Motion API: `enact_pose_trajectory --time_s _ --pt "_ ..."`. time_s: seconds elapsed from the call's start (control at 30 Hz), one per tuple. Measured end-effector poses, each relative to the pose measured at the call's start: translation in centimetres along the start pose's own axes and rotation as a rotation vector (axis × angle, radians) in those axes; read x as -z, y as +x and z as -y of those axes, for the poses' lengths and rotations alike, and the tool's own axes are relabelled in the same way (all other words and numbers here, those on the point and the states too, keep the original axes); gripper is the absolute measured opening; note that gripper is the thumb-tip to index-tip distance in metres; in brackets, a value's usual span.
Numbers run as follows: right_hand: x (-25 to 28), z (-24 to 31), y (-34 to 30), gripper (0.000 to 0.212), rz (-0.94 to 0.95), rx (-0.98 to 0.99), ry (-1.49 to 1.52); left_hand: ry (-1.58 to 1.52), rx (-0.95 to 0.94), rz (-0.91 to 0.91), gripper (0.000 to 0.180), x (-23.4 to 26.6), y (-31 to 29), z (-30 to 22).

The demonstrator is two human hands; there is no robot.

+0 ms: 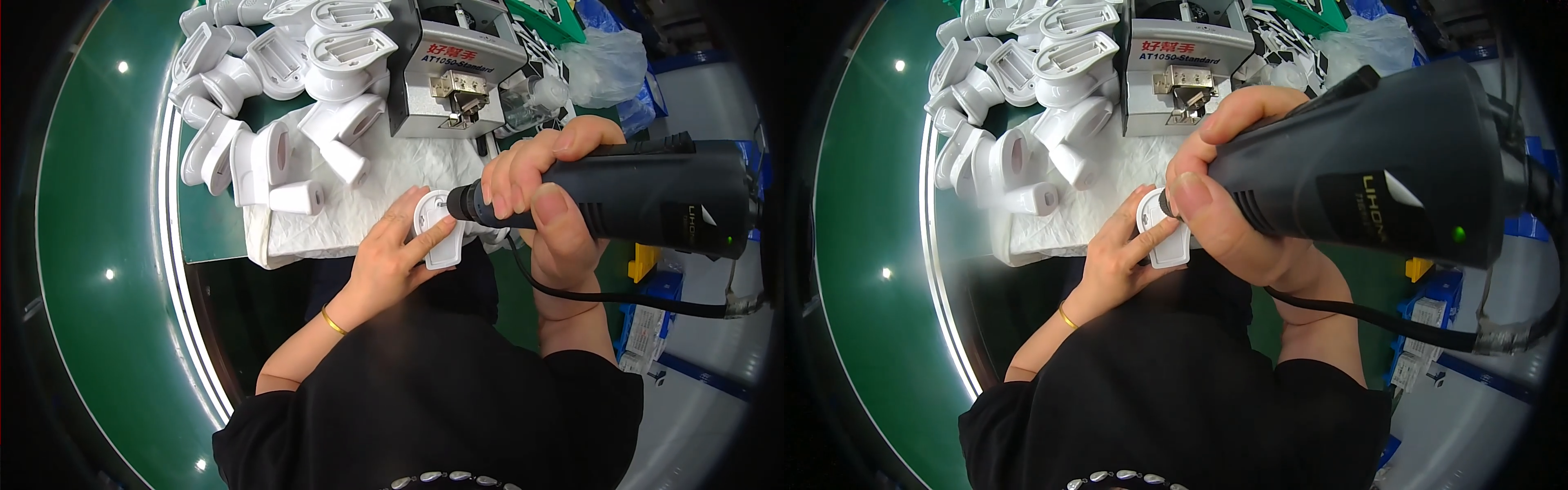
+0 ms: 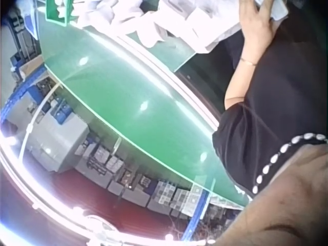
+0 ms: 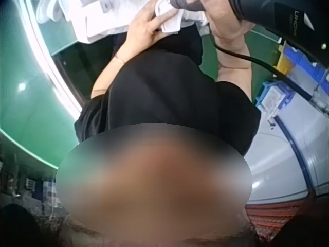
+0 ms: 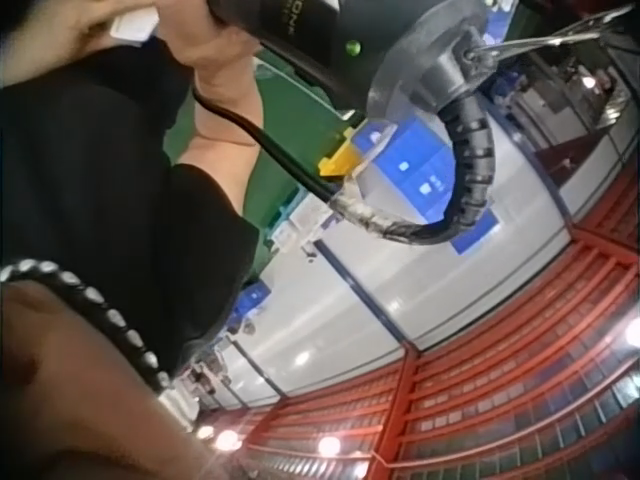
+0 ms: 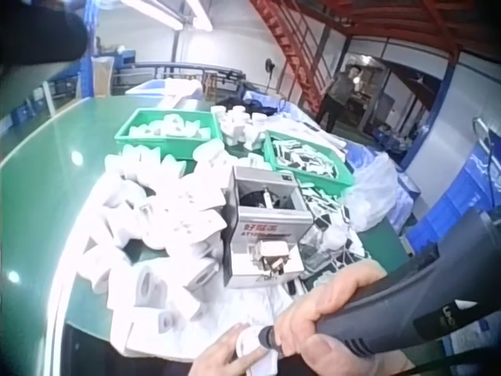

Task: The person assembles plastic housings by inserting battery covers into them, fastening each cover with a screw using an electric screwdriver, and placing parts into green bins.

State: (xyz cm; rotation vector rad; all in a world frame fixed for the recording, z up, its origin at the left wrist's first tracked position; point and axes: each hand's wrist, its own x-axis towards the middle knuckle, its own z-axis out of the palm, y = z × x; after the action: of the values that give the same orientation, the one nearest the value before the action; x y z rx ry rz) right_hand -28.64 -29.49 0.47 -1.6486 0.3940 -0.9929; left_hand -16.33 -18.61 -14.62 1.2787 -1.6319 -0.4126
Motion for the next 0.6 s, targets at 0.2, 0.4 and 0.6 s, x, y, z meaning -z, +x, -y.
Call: enact_pose_trajectory --time_s 0.2,0.4,0.6 --pt "0.1 -0.5 0.0 0.042 0.031 -0.002 -0.023 0.001 0.010 0.005 0.068 0.1 0.0 -0.1" --pt "0.5 -0.6 0.3 0.045 0.084 -0.010 -0.067 0.009 -0.003 0.011 0.068 0.1 0.1 -0.2" --pt "0.4 -1.1 0.3 0.045 0.102 0.031 -0.102 0.034 -0.006 0.011 0.068 0.1 0.0 -0.3"
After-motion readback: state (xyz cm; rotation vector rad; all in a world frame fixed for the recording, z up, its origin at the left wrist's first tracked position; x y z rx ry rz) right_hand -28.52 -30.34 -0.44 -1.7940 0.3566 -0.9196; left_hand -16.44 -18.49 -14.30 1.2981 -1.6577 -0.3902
